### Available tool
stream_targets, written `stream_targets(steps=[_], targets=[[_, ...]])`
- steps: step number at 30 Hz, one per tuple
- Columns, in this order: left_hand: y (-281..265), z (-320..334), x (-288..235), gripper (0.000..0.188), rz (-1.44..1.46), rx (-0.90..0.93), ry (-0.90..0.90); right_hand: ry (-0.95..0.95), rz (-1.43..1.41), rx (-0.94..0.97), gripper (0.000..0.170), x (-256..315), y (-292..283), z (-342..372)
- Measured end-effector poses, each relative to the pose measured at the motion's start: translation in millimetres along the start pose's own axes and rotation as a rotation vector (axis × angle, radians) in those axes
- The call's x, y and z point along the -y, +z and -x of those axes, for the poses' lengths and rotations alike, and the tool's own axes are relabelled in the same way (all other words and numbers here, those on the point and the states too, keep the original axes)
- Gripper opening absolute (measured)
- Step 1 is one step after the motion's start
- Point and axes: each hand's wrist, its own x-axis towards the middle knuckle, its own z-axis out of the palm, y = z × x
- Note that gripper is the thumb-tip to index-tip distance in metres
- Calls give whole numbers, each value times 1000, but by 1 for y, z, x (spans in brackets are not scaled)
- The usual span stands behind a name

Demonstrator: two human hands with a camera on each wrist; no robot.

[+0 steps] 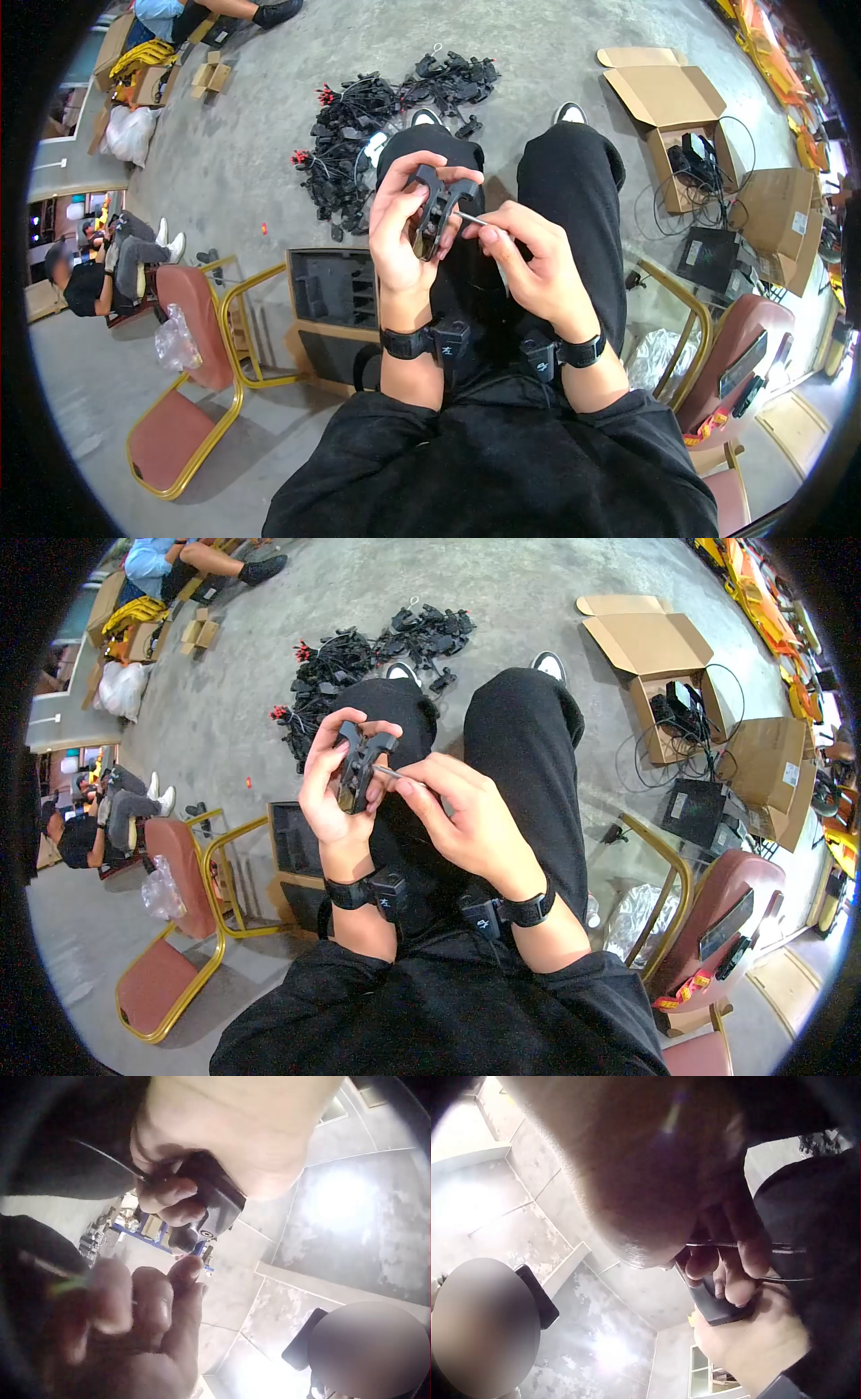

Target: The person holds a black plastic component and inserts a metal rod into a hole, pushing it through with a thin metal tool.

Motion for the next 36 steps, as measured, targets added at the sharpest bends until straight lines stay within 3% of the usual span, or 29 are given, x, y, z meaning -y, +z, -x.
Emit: stream_targets(steps=[7,9,13,15,17,19,21,23,26,30,32,36], targets=[[2,3,0,32,-76,-16,4,-62,35,-6,10,-4,2,3],[3,4,0,31,-107,-16,-9,-214,205,-69,12,-4,0,1],[1,6,0,31,-78,-19,4,-275,251,-32,13,-3,-2,2],[0,6,1,31,-44,-20,6,-112,36,114,13,-2,-3,5],[-1,6,1,32,-24,-31,17,-73,-54,121,11,5,-5,6],[0,6,1,32,-34,-35,14,531,-523,244,11,16,-10,6],[0,7,1,32,-44,-41,8,555,-474,240,11,14,-11,6],[2,8,1,29,-7,-37,14,72,-139,94,10,5,-5,6],[0,8,3,29,4,-24,12,-87,-16,47,9,-1,-4,4],[1,9,1,29,-7,-29,4,-66,-43,46,11,-1,-3,5],[2,9,1,29,-36,-39,-12,-251,180,-20,12,1,-5,2],[2,8,1,29,-42,-22,1,-304,251,-52,12,0,-3,1]])
